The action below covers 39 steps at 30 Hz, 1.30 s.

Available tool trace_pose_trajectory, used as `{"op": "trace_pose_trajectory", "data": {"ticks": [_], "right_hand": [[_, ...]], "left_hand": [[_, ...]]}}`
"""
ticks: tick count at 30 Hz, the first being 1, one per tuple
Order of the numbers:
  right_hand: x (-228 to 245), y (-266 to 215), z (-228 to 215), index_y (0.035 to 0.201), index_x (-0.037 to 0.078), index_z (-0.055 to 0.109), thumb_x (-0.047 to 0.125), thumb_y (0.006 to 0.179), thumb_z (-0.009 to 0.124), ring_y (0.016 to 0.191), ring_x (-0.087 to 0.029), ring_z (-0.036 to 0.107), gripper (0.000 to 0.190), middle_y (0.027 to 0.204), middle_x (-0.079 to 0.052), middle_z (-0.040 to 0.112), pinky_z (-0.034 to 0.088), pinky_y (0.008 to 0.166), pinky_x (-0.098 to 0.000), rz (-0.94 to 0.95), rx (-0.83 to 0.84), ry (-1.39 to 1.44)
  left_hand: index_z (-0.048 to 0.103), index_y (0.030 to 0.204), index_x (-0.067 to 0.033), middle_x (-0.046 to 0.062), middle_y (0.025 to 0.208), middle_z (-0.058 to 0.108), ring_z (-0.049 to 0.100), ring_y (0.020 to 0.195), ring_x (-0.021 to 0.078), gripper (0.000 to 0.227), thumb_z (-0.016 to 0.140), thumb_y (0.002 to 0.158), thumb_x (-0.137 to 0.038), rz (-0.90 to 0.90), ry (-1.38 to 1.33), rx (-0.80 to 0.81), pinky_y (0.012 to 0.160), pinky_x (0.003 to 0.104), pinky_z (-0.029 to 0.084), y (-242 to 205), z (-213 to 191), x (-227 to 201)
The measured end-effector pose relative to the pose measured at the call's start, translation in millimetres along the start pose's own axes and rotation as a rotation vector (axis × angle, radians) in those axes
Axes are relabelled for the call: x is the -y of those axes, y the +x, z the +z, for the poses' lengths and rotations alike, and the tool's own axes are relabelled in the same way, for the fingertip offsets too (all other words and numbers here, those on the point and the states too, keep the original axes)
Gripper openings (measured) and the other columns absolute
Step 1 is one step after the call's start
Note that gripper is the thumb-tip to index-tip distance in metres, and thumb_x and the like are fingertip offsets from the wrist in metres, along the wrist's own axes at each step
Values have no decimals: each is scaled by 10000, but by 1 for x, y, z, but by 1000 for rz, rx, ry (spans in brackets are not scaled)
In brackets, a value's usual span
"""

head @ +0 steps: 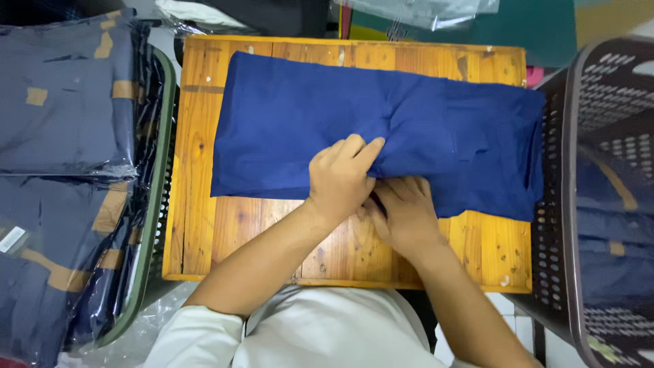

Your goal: The person folds a blue shirt on a wooden table, smoothing the fabric and aligning the sleeves, then places it into a clear plastic bag.

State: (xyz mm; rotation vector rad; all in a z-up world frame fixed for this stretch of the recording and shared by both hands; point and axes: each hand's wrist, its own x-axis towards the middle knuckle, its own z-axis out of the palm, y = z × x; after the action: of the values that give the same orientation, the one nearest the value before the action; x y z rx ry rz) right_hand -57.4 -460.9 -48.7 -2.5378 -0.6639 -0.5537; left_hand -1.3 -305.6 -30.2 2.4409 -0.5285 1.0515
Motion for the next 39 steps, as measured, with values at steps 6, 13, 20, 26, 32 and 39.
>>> {"op": "trace_pose_trajectory", "data": {"ticks": [6, 13, 20, 26, 32, 39], "right_hand": [[-15, 28, 6, 993, 122, 640, 217, 884, 593, 917, -362, 605, 152, 953, -119, 623, 471, 883, -492, 103, 287, 0], [-37, 41, -14, 1317, 143, 438, 186, 747, 731, 1226, -435, 315, 642, 1339, -132, 320, 232, 1088, -516, 367, 455, -29], [-80, 6, -53, 1568, 115, 396, 197, 739, 761, 1538, -485, 146, 910, 1691, -199, 187, 129, 1228, -600, 559, 540, -249], [-105, -5, -52, 1355, 154, 682, 161, 909, 669, 1083, -312, 655, 446, 1219, -69, 676, 497, 878, -484, 498, 53, -223], [-100, 47, -41, 1234, 118, 728, 197, 944, 780, 992, -275, 677, 305, 1054, -58, 690, 494, 904, -392, 269, -74, -114], [-126, 109, -11, 1387, 178, 582, 292, 971, 695, 759, -94, 534, 445, 1009, -8, 616, 483, 836, -271, 689, -9, 415]], "left_hand": [[729, 1015, -221, -20, 786, 460, 534, 638, 187, 355, 587, 782, 5, 55, -161, -41, 595, 299, 487, -6, 1, 4], [724, 1189, -224, 16, 925, 514, 563, 809, 261, 705, 935, 519, -273, 48, -100, 322, 704, 417, 497, -9, -14, -2], [388, 1570, -242, 123, 1703, 144, 124, 1552, 371, 672, 595, 950, -401, 64, -121, 1107, 1172, 588, 149, 9, -44, -24], [377, 1575, -292, 125, 1713, 144, 70, 1579, 383, 625, 341, 1025, -588, 92, -226, 1187, 1181, 695, 47, 12, -34, -26], [663, 1229, -296, -40, 1194, 695, 598, 1190, 189, 307, 561, 946, -233, -27, -213, 514, 918, 530, 372, 26, 24, 18], [747, 1042, -269, -82, 1141, 687, 525, 1268, 226, 363, 520, 856, -56, -257, -165, 510, 802, 471, 273, 86, 80, 65]]}}
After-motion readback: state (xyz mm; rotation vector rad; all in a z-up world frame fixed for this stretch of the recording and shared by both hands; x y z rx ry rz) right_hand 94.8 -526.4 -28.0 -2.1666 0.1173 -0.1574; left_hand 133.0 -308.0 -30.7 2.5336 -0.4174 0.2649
